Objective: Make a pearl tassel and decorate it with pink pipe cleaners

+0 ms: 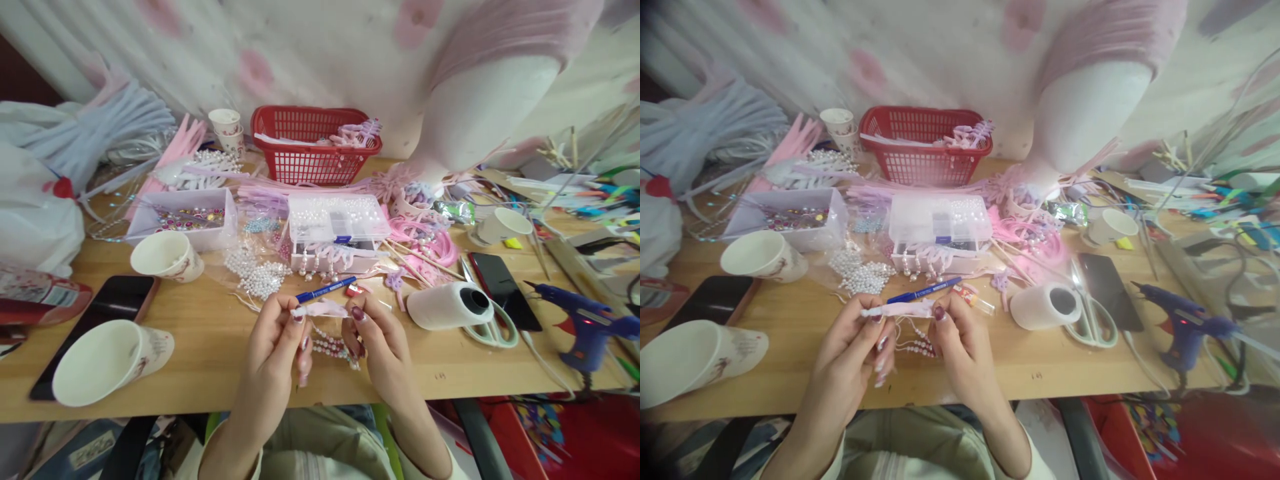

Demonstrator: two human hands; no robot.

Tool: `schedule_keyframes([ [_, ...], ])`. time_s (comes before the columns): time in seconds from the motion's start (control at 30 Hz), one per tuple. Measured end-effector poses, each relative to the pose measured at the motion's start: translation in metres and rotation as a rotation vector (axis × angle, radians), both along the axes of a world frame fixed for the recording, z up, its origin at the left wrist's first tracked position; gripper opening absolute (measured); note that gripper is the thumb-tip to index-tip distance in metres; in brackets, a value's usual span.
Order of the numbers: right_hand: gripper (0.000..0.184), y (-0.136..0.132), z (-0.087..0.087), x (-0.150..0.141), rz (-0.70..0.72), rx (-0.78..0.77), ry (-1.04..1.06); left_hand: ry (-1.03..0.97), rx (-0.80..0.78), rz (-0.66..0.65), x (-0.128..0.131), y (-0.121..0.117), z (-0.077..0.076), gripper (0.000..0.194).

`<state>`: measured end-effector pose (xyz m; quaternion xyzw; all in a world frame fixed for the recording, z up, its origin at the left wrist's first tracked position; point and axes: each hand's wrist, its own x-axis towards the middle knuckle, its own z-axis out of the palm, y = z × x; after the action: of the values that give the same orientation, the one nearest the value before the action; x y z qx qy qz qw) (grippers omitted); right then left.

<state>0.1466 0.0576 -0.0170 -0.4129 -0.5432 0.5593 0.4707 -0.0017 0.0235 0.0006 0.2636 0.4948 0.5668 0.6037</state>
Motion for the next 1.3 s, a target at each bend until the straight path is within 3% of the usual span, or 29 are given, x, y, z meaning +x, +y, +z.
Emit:
schedule_keyframes([
  [0.1,0.043,-0.001,0.002,0.002,0.044,0.014,-0.057,0.107,-0.025,-0.07,-0.003,0.002,-0.002,0.035],
  [0.2,0.052,-0.001,0.006,0.004,0.065,0.025,-0.115,0.197,-0.017,-0.242,-0.005,0.002,-0.005,0.039],
  [0.3,0.054,-0.003,0.008,0.003,0.103,-0.022,-0.106,0.147,-0.047,-0.383,-0.008,0.001,-0.007,0.046],
  [0.43,0.054,-0.002,0.007,0.003,0.122,-0.074,0.019,0.096,-0.117,-0.458,-0.011,-0.002,-0.004,0.053],
  [0.53,0.055,0.0,0.005,0.004,0.104,-0.087,0.083,0.181,-0.068,-0.408,-0.009,-0.009,0.002,0.052],
  [0.67,0.057,0.0,0.004,0.004,0.06,-0.071,0.053,0.227,-0.141,-0.265,-0.004,-0.021,0.001,0.049],
  [0.8,0.056,-0.002,0.004,0.001,-0.014,0.004,-0.07,0.221,-0.09,-0.316,-0.005,-0.027,-0.008,0.051],
  [0.97,0.052,0.0,0.005,0.003,-0.065,0.109,-0.219,-0.046,-0.154,-0.24,-0.005,-0.024,-0.009,0.053],
  [1.17,0.033,0.008,0.014,0.011,0.051,0.519,-0.377,-0.491,-0.184,-0.134,-0.001,-0.011,-0.006,0.055],
  [1.3,0.036,0.007,0.014,0.008,0.119,0.417,-0.279,-0.549,-0.082,-0.109,0.0,-0.002,-0.002,0.043],
])
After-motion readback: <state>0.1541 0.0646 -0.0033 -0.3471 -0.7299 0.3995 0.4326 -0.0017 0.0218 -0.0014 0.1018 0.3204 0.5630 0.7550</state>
